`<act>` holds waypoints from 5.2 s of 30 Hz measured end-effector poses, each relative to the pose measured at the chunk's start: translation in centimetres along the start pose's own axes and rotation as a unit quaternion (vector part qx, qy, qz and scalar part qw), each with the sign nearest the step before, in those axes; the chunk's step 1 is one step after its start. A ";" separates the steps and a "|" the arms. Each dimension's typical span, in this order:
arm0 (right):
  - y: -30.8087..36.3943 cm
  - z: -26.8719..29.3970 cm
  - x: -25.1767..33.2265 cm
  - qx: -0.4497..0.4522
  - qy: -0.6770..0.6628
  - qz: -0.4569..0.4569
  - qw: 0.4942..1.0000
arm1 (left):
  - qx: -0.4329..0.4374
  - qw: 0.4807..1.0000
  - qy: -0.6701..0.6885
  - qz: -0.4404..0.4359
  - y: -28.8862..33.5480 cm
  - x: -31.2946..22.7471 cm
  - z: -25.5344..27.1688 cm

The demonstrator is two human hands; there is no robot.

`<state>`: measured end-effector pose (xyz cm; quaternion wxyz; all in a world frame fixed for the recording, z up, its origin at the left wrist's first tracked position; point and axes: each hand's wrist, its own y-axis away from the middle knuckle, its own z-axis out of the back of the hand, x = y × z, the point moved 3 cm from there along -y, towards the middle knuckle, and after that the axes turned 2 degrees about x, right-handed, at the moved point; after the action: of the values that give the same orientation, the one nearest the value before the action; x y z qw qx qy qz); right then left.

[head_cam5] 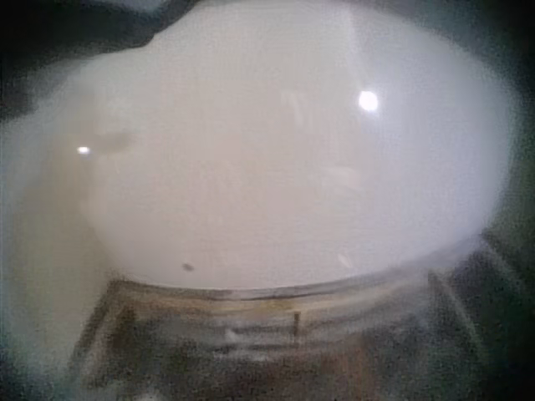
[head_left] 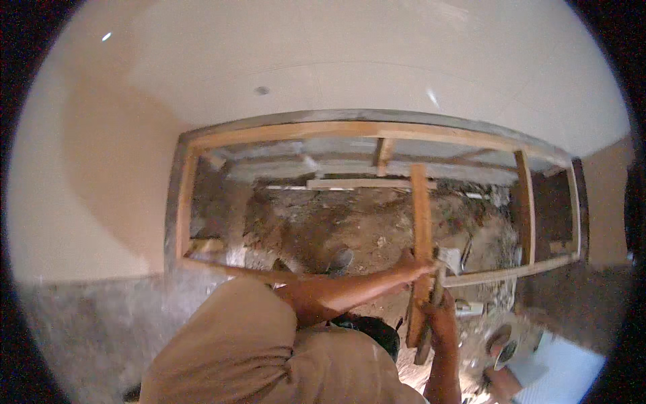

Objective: The person assembles a wooden frame structure on the floor using a hammer and nails. They position wooden planks, secure them with nails, and adjust the frame's alignment. The person also retrieves nails from a bucket and uses a saw to cut a piece of wood.

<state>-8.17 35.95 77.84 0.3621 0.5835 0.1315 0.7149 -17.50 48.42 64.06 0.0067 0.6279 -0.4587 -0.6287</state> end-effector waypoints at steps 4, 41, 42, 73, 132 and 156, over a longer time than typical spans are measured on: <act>-2.6 -2.0 2.9 0.051 -0.025 -0.008 0.998 | -0.051 0.998 0.030 0.027 -6.4 6.9 4.0; 9.4 1.5 -20.0 -0.247 -0.304 -0.179 0.903 | -0.217 0.973 0.012 -0.072 -18.6 1.5 2.5; 10.6 2.7 -19.9 -0.238 -0.310 -0.182 0.902 | -0.175 0.984 0.028 -0.036 -18.4 0.5 0.7; 9.8 -2.0 -24.0 -0.277 -0.452 -0.219 0.819 | -0.124 0.990 0.060 -0.009 -20.7 -0.1 -2.2; 5.5 0.0 -8.1 -0.199 -0.800 -0.263 0.501 | -0.239 0.967 -0.083 0.029 -17.1 -7.1 -4.5; 8.1 5.2 -7.6 -0.098 -0.144 -0.204 0.963 | -0.266 0.961 -0.065 0.047 -17.6 -7.1 -3.8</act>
<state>-5.79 23.93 78.60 0.5712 0.6026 0.1232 0.5435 -2.97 60.55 60.10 0.1728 0.5393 -0.3035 -0.7663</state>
